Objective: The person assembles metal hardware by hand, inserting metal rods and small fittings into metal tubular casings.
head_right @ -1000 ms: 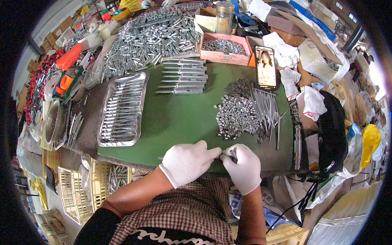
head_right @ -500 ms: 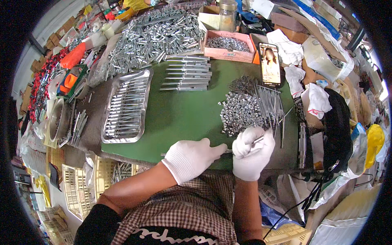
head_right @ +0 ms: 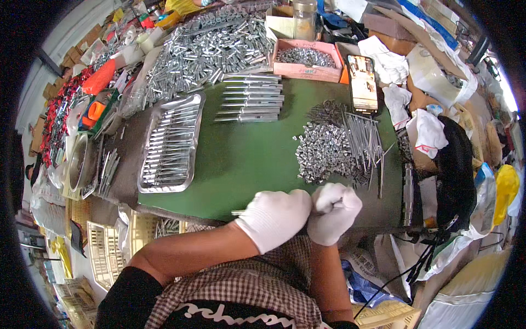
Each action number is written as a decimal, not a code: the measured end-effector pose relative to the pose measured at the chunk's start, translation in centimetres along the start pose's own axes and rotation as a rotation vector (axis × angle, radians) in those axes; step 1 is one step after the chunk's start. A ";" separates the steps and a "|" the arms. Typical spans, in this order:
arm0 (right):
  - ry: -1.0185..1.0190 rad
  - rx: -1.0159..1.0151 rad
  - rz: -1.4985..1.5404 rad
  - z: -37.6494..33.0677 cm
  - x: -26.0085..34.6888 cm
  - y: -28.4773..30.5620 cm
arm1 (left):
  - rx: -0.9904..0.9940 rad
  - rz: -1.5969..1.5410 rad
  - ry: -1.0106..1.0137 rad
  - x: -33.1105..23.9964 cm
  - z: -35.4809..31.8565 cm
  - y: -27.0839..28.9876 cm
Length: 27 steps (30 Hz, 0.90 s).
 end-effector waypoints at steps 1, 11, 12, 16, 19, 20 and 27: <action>-0.022 0.006 -0.021 0.1 0.0 0.1 | 0.027 0.038 0.011 -0.1 0.1 -0.6; -0.268 0.004 -0.108 -0.6 -1.5 2.1 | -0.103 -0.095 0.635 12.2 -23.9 9.9; -0.269 -0.020 -0.179 -0.8 -1.3 2.0 | -0.038 0.040 0.719 12.7 -25.8 11.0; -0.189 0.033 -0.141 -0.5 0.3 0.0 | -0.256 0.065 0.730 13.0 -26.0 13.8; -0.192 0.077 -0.304 -0.6 -0.3 -0.2 | -0.283 -0.070 0.373 10.0 -16.1 12.8; -0.187 0.068 -0.305 -0.7 -0.3 0.1 | -0.292 -0.065 0.232 8.9 -12.4 12.1; -0.258 0.081 -0.405 -1.3 -0.4 -0.2 | -0.290 0.119 0.172 15.0 5.1 6.7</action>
Point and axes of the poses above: each hand's wrist, its own z-axis towards the middle knuckle, its own y-axis out of the back of the hand, x = y × z, the point moved 10 cm from there along z, towards the middle knuckle, and after that the axes turned 15 degrees about -z, right-handed, at the moved point
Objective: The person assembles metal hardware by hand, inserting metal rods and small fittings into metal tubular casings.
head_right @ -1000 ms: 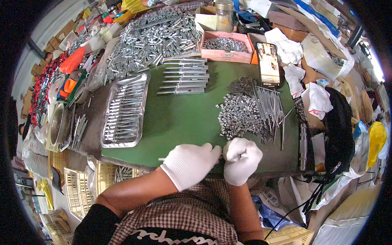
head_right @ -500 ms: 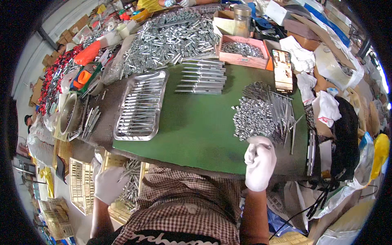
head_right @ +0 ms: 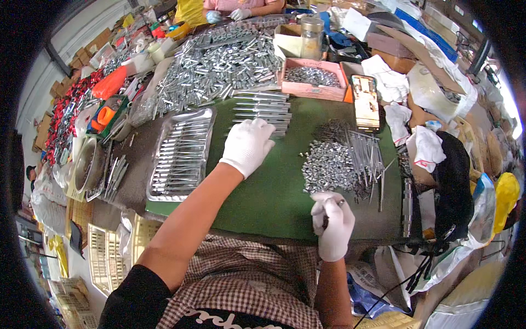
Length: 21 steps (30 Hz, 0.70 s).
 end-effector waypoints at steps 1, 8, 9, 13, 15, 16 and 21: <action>0.004 -0.011 -0.002 -0.1 0.0 0.2 | 0.032 0.057 0.011 0.2 0.5 -0.9; -0.015 0.011 0.015 -0.2 -0.2 0.7 | 0.004 -0.070 -0.051 -1.2 -1.6 -1.9; -0.050 0.020 -0.025 -0.4 0.0 0.7 | -0.002 -0.151 -0.129 -1.9 -2.7 -1.2; -0.131 0.040 -0.343 -1.2 0.2 0.7 | 0.135 -0.373 -0.242 -6.4 -6.8 0.8; -0.162 0.058 -0.382 -1.6 0.5 0.3 | 0.230 -0.326 -0.339 -10.1 -7.7 0.9; -0.171 0.091 -0.383 -1.4 0.3 0.2 | 0.218 -0.261 -0.362 -11.6 -8.0 1.2; -0.227 0.176 -0.359 -1.7 0.2 -0.2 | 0.199 -0.374 -0.345 -10.9 -9.3 2.5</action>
Point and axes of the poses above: each hand's wrist, its own z-axis towards the middle knuckle, its own y-axis out of the back of the hand, x = y × z, the point moved 10 cm from there along z, towards the middle knuckle, and after that the axes turned 15 degrees about -z, right-handed, at the moved point
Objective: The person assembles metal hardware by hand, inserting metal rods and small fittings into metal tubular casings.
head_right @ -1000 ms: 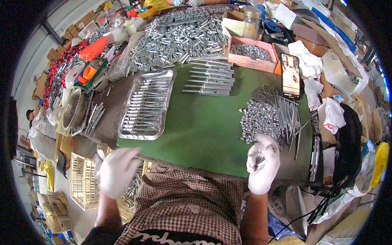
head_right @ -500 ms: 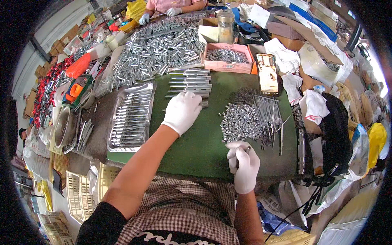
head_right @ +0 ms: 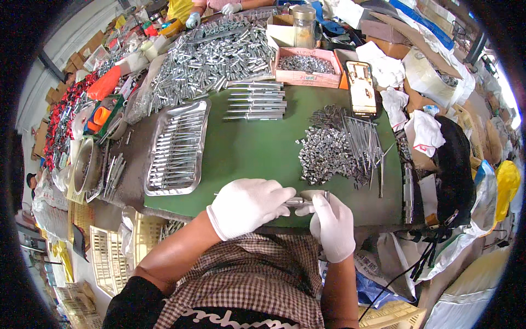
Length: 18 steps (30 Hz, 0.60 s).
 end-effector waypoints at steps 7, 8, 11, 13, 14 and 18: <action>-0.015 0.006 -0.265 0.1 -1.1 -0.1 | -0.085 -0.129 -0.005 0.6 -1.5 0.4; 0.034 -0.028 -0.255 0.2 -1.0 0.1 | -0.085 -0.129 -0.006 0.6 -1.5 0.2; 0.088 -0.080 -0.253 -0.3 0.1 0.4 | -0.158 -0.169 0.006 0.8 -1.7 0.4; 0.096 -0.091 -0.250 -0.1 0.2 0.6 | -0.147 -0.150 0.045 1.1 -1.4 0.0; 0.094 -0.099 -0.275 -0.1 0.0 0.8 | -0.150 -0.150 0.042 1.1 -1.4 -0.1; 0.243 -0.360 -0.416 0.5 0.8 3.9 | -0.121 0.009 0.098 1.0 -1.4 -1.3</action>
Point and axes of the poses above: each hand's wrist, its own z-axis towards the middle knuckle, its own y-axis out of the back of the hand, x = y × z, the point moved 10 cm from there along z, towards the middle knuckle, and after that the axes turned 15 degrees about -z, right-handed, at the moved point
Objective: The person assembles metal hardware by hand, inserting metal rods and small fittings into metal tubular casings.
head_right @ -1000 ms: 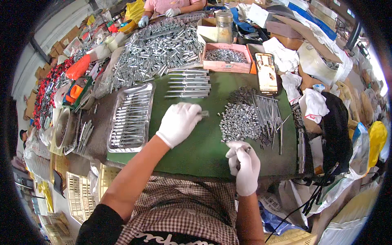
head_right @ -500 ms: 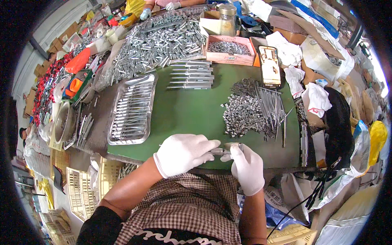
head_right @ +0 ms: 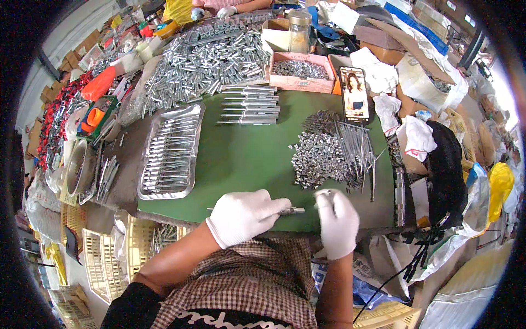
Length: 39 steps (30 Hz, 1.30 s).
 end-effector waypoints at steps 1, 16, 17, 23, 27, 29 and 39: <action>0.020 -0.064 -0.083 0.6 -0.6 0.8 | 0.040 0.094 0.036 0.1 0.0 -0.8; 0.307 -0.196 -0.583 10.4 0.1 2.2 | 0.055 0.148 0.074 -0.5 0.1 -1.9; 0.293 -0.187 -0.581 10.6 0.1 2.2 | 0.073 0.164 0.092 -0.4 0.1 -2.1; 0.354 -0.055 -0.599 11.3 3.5 -1.3 | 0.055 0.134 0.082 -0.1 0.0 -1.9; 0.316 -0.001 -0.805 12.0 3.9 -2.7 | 0.047 0.123 0.055 -0.6 0.1 -1.9; 0.312 -0.005 -0.878 12.0 3.7 -2.7 | 0.046 0.117 0.048 -0.7 0.2 -2.0; 0.374 0.028 -0.214 1.3 4.3 -0.3 | 0.040 0.113 0.072 -0.4 0.2 -1.9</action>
Point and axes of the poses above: each hand's wrist, its own z-axis towards the middle knuckle, its own y-axis out of the back of the hand, x = y × z, the point moved 10 cm from there along z, towards the middle knuckle, and after that the axes turned 15 degrees about -z, right-handed, at the moved point
